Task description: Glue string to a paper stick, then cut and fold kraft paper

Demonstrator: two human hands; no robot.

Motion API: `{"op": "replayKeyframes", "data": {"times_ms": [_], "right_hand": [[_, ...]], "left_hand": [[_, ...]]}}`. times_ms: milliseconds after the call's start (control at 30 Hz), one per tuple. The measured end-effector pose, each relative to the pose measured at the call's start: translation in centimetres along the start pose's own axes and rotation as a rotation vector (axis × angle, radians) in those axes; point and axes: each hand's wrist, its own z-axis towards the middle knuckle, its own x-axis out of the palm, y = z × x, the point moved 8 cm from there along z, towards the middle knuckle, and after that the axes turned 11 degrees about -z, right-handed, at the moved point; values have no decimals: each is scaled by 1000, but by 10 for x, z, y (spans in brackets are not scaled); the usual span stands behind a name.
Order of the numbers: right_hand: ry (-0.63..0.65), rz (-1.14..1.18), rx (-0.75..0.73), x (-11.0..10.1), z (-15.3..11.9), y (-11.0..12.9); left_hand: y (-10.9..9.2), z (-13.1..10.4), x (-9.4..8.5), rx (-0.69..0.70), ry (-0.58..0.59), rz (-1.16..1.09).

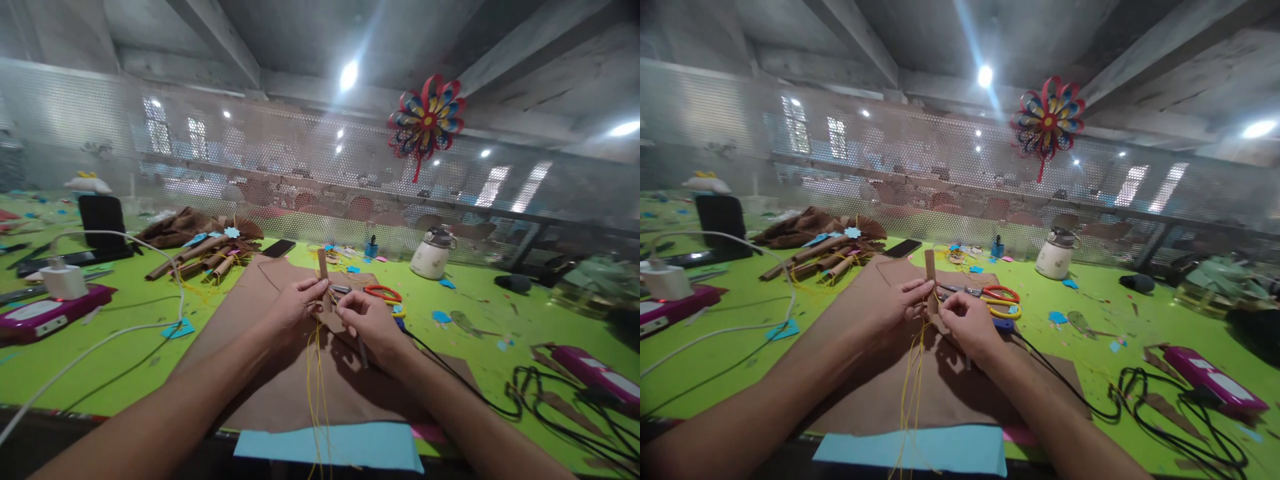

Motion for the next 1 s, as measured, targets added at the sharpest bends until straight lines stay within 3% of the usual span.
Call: {"op": "replayKeyframes", "data": {"times_ms": [133,267,367,600,800,1000], "right_hand": [[184,172,162,19,-10,-2],[245,217,182,28,-15,-1],[214,114,108,29,-16,0],[-48,-350,-263,18,-17,12],[-4,-411,-267,18,-14,13],[104,-317,-282,24,-18,20]], "left_hand": [[1,5,-9,33,0,-52],[2,4,-6,21,33,-79],[5,3,-2,-15,51,-118],[7,4,-5,-66,22,-180],[0,-4,3,-90,-4,-169],[9,-5,0,-207,-7,-166]]}}
